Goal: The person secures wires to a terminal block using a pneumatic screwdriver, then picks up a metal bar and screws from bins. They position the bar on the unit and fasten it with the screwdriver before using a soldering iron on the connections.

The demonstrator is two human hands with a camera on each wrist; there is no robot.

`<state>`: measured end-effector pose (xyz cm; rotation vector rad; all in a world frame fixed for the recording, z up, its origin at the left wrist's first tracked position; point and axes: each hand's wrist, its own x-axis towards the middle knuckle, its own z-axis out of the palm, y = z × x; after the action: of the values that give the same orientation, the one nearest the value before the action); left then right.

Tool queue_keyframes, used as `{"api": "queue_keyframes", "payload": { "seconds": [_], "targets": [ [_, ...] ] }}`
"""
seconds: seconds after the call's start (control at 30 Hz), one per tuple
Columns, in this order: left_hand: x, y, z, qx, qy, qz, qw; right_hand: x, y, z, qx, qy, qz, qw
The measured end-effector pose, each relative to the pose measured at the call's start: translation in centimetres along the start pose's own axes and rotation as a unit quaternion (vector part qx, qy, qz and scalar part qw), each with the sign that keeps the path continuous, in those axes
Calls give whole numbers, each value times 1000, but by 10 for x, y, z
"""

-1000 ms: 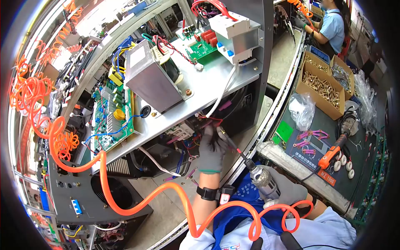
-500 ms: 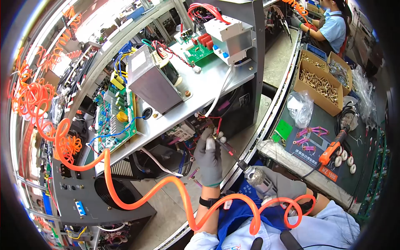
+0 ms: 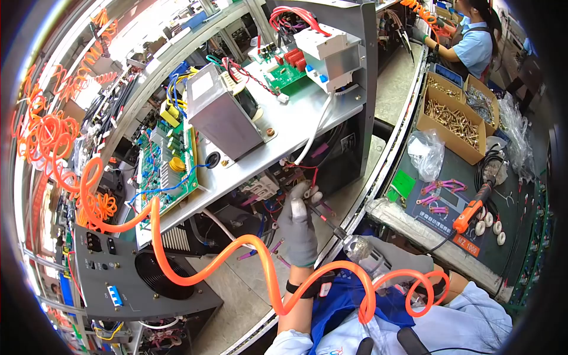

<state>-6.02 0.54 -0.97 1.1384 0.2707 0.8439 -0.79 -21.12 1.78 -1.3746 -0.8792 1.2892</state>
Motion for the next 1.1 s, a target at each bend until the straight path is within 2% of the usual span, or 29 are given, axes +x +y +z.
{"api": "queue_keyframes", "payload": {
  "seconds": [0.07,0.13,0.17,0.23,0.37,0.57,0.77,0.83,0.93,1.03,1.1],
  "targets": [
    [-1,2,2,22,3,4,1000,1,1,1,15,3,-51,999],
    [0,4,3,-55,19,-37,998,0,-9,2,67,-17,26,997],
    [1,4,4,-55,19,-37,998,0,-6,2,67,-17,26,997],
    [2,5,6,-80,35,-33,996,2,3,3,61,-14,-38,997],
    [4,3,5,-142,60,-56,987,4,11,6,94,-24,-77,992],
    [5,4,3,-161,41,-62,984,0,-5,6,135,-30,-55,989],
    [5,2,5,-117,63,-38,990,0,-7,4,87,14,-50,995],
    [4,1,3,-46,48,-17,998,0,-10,1,143,-26,-1,989],
    [2,2,0,15,30,-14,999,0,-15,1,165,-35,32,985],
    [1,-1,1,74,18,7,997,3,1,1,114,-13,9,993],
    [0,-1,4,40,21,0,999,2,-4,5,98,3,-3,995]
  ]
}}
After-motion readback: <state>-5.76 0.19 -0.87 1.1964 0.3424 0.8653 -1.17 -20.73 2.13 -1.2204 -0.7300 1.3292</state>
